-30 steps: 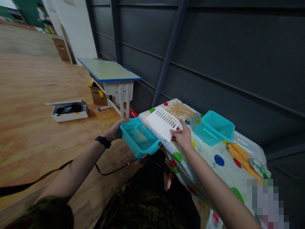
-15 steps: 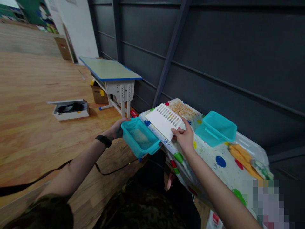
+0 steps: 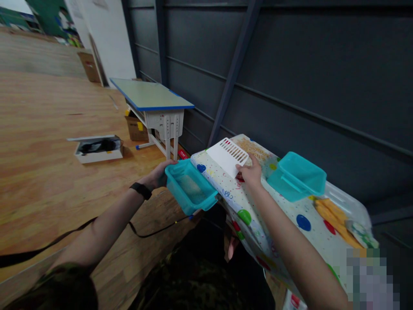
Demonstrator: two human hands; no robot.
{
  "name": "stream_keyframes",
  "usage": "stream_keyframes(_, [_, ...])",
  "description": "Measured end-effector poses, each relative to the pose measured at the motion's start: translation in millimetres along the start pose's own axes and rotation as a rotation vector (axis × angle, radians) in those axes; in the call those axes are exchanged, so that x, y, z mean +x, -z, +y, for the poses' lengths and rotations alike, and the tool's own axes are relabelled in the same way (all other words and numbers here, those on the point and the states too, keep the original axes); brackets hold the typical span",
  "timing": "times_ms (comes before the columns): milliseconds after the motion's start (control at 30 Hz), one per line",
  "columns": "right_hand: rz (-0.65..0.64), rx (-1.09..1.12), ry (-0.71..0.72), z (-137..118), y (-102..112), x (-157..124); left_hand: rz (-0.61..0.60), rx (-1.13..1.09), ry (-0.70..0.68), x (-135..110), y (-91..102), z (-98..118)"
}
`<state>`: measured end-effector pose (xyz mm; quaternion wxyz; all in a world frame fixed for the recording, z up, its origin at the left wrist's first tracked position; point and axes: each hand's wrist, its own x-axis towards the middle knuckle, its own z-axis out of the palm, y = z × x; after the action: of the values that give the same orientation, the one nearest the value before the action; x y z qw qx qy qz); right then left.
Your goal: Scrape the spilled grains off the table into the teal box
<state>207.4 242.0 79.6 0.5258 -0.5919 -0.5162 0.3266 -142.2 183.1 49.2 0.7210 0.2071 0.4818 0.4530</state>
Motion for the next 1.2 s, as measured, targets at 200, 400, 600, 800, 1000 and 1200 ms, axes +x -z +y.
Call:
stream_keyframes(200, [-0.010,0.062,-0.108,-17.7,2.3,-2.6,0.000,0.017,-0.004,2.3,3.4,0.6])
stream_keyframes(400, [-0.022,0.072,-0.117,-16.0,0.5,-3.4,-0.052,0.015,-0.025,5.1,5.2,0.6])
stream_keyframes(600, [-0.057,0.049,-0.117,-24.3,-0.8,-11.4,-0.076,0.009,-0.023,8.5,7.2,1.0])
stream_keyframes(800, [-0.079,0.055,-0.110,-32.4,-5.1,-24.6,-0.042,-0.011,-0.027,-5.1,-2.1,6.7])
stream_keyframes(1000, [-0.185,0.056,-0.114,-33.8,6.3,-49.8,-0.055,-0.043,-0.043,-13.0,-10.9,10.8])
stream_keyframes(1200, [-0.098,0.079,-0.021,-31.9,17.7,-45.1,-0.064,-0.052,-0.043,-10.3,-6.4,7.6])
